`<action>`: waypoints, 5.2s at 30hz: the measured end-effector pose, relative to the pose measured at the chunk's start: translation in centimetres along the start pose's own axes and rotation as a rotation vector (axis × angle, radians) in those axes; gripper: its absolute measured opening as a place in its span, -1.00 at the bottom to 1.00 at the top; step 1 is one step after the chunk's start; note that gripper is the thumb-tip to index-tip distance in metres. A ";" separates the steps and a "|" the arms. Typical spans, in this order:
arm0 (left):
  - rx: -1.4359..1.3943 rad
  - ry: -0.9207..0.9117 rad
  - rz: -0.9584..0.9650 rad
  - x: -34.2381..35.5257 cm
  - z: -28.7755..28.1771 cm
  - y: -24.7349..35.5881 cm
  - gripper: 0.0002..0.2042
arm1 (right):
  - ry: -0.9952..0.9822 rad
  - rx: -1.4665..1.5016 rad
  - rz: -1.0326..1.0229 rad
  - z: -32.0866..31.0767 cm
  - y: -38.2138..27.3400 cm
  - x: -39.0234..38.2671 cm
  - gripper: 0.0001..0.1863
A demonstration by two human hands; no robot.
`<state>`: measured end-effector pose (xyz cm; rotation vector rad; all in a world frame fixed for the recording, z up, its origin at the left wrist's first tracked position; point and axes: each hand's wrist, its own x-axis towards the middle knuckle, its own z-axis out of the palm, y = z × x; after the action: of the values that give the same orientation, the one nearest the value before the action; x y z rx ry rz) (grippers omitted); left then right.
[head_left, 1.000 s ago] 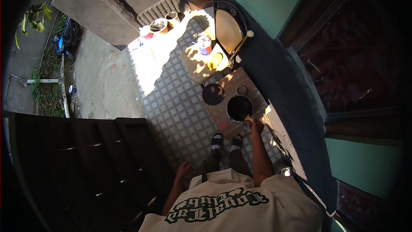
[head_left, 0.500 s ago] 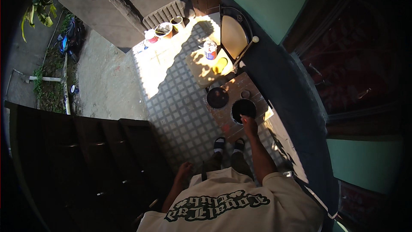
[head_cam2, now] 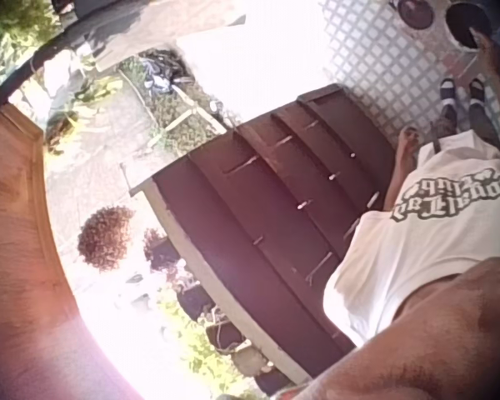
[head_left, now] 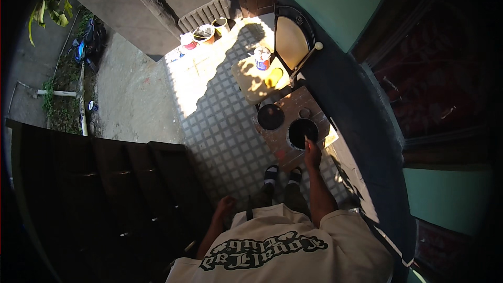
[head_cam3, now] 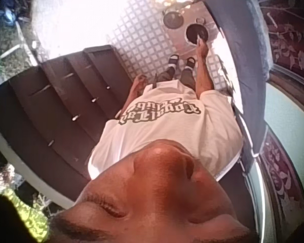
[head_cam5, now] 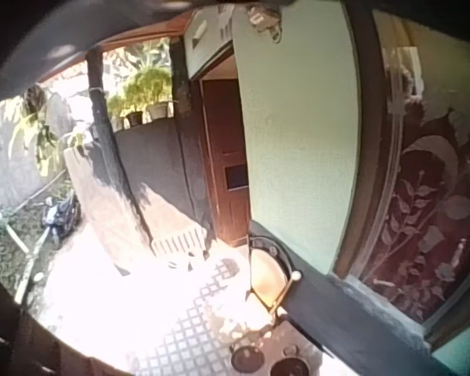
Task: The person paints a wooden slatted structure with a dark stain or paint using a paint brush.
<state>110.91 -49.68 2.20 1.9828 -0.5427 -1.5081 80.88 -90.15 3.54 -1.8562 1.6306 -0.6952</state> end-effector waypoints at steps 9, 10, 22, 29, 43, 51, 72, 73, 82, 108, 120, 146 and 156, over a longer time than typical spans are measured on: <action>-0.085 0.027 -0.007 -0.7 0.4 -0.5 -0.73 | 0.112 0.066 0.162 -0.1 0.6 -0.3 -0.64; -0.107 0.035 0.007 -0.7 0.6 -0.3 -0.73 | 0.161 0.062 0.140 -0.3 1.0 -0.2 -0.62; -0.061 0.121 0.098 -1.9 4.7 -4.1 -0.73 | 0.199 0.452 0.700 -0.4 4.8 0.8 -0.63; -0.055 0.174 0.033 -6.6 10.4 -6.6 -0.74 | 0.195 0.798 1.011 -0.1 8.6 1.8 -0.65; -0.459 0.584 -0.021 -17.4 26.7 -12.3 -0.78 | -0.069 1.443 0.765 -4.6 7.1 0.9 -0.34; -0.785 0.905 -0.159 -24.7 37.1 -15.5 -0.82 | -0.741 1.728 0.631 -4.8 -5.9 -3.0 -0.57; -1.573 1.615 -0.247 -43.5 70.8 -31.3 -0.79 | -2.392 1.055 0.583 -20.5 -23.5 -66.2 -0.77; -1.636 1.633 -0.237 -43.4 72.4 -31.7 -0.78 | -2.422 1.013 0.592 -21.0 -23.0 -68.2 -0.77; -1.904 1.818 -0.227 -42.8 77.2 -27.2 -0.80 | -2.421 0.842 0.297 -25.7 -20.3 -80.9 -0.83; -1.634 1.682 -0.891 -53.8 78.1 -32.5 -0.80 | -2.586 0.712 0.118 -31.5 -13.9 -92.5 -0.85; -1.786 1.653 -0.425 -65.8 95.9 -41.0 -0.77 | -2.168 0.921 -0.718 -43.4 -2.2 -108.1 -0.83; -1.942 1.494 -0.440 -67.7 111.3 -42.5 -0.81 | -1.558 0.974 -1.429 -45.8 6.7 -119.6 -0.77; -1.952 1.594 -0.355 -70.0 109.8 -42.9 -0.77 | -1.566 0.987 -1.406 -50.4 9.7 -125.2 -0.77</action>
<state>-15.10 4.31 3.44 0.8330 1.4125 0.2040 23.16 29.23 30.34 -1.5296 -0.9663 -0.1594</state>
